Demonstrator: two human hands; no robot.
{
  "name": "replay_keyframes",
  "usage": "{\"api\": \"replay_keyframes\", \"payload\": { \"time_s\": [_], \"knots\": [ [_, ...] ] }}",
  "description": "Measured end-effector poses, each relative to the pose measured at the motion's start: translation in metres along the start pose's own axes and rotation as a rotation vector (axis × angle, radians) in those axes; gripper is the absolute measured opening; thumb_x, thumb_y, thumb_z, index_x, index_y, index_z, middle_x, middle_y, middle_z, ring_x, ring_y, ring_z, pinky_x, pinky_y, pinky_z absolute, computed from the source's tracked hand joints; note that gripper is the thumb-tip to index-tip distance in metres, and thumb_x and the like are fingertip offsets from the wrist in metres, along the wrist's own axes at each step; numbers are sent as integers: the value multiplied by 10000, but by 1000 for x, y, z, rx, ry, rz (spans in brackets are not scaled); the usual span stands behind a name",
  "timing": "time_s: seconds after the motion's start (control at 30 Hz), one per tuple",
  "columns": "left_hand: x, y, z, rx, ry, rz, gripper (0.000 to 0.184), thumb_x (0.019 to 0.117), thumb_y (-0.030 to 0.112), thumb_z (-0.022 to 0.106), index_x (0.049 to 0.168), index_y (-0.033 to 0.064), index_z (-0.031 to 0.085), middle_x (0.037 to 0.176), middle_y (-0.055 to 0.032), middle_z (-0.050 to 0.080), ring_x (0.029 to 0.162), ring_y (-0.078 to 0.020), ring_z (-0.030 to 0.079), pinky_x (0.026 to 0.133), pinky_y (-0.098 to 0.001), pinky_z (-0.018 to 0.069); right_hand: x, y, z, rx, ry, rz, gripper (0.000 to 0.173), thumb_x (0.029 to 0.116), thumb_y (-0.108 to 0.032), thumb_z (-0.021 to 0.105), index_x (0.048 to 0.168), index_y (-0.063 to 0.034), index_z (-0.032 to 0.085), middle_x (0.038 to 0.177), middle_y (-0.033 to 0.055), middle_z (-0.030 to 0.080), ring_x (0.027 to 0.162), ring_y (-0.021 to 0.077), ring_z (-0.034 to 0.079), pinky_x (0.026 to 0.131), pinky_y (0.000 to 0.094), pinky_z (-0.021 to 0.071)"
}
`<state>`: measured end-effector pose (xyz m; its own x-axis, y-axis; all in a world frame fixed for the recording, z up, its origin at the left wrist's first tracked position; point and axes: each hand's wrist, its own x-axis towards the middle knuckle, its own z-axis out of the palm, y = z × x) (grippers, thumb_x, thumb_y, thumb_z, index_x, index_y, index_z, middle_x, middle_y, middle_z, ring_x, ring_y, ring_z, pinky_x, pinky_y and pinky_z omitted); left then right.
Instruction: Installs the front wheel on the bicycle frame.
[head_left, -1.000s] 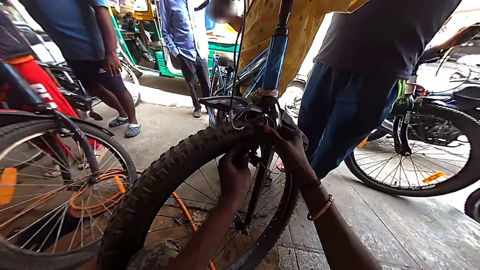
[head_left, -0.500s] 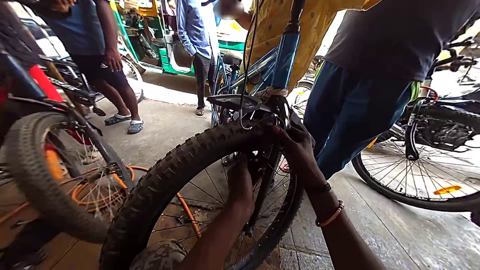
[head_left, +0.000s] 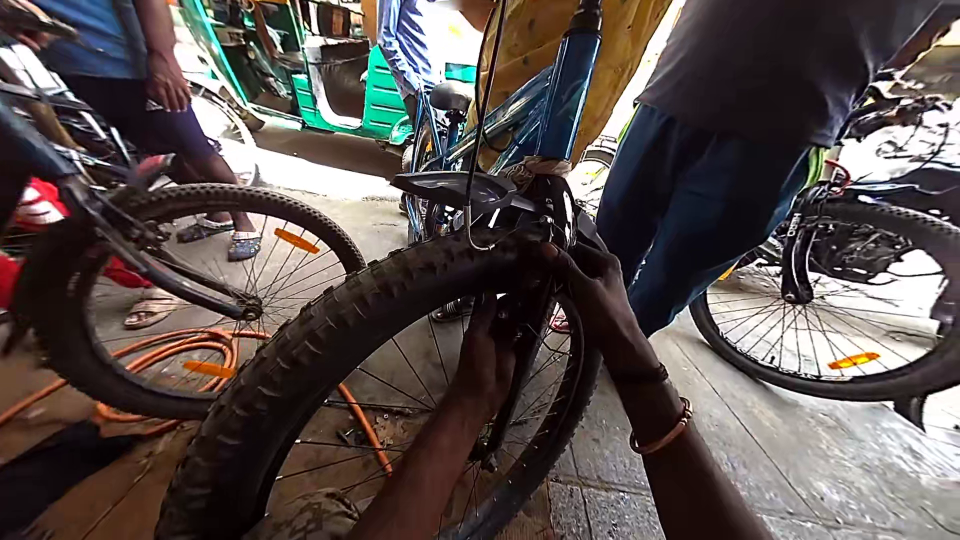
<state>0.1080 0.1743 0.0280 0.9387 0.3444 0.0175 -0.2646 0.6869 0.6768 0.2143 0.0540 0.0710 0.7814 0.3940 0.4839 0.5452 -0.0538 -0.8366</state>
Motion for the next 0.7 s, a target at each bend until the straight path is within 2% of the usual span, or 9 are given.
{"api": "replay_keyframes", "payload": {
  "time_s": [0.13,0.23,0.33,0.43,0.5,0.7],
  "knots": [
    [1,-1,3,56,32,21,428,1076,500,425,1367,217,560,1283,29,640,1214,-111,590,1045,-340,490,21,3,-1,7,-22,21,472,905,-603,678,954,-136,733,778,-6,672,693,103,630,638,332,545],
    [2,0,2,53,18,13,455,1068,509,443,1413,225,527,1339,29,620,1259,-112,572,1077,-352,474,23,1,1,-6,-3,50,476,903,-608,680,920,-136,734,751,5,662,668,122,619,615,358,529],
    [2,0,0,18,20,13,467,1068,489,462,1434,206,521,1367,4,618,1272,-135,579,1089,-371,476,24,-2,3,59,11,75,429,901,-545,723,894,-117,749,748,14,678,654,121,619,601,341,526],
    [4,0,1,-4,26,20,447,1083,461,435,1440,205,518,1372,8,612,1281,-133,569,1095,-371,468,25,-2,3,142,1,78,371,913,-471,742,936,-101,760,787,23,711,688,112,653,634,315,561],
    [4,-1,2,-10,42,17,445,1083,467,431,1428,203,530,1370,13,615,1281,-129,569,1089,-369,471,25,-3,4,178,-7,103,348,917,-442,743,929,-94,748,777,20,699,675,104,636,625,298,542],
    [5,-3,0,-43,42,20,452,1105,434,372,1464,191,502,1411,-1,584,1311,-139,544,1106,-376,449,26,-6,9,305,24,103,319,921,-385,750,980,-71,746,821,34,720,728,109,679,674,294,589]
  ]
}}
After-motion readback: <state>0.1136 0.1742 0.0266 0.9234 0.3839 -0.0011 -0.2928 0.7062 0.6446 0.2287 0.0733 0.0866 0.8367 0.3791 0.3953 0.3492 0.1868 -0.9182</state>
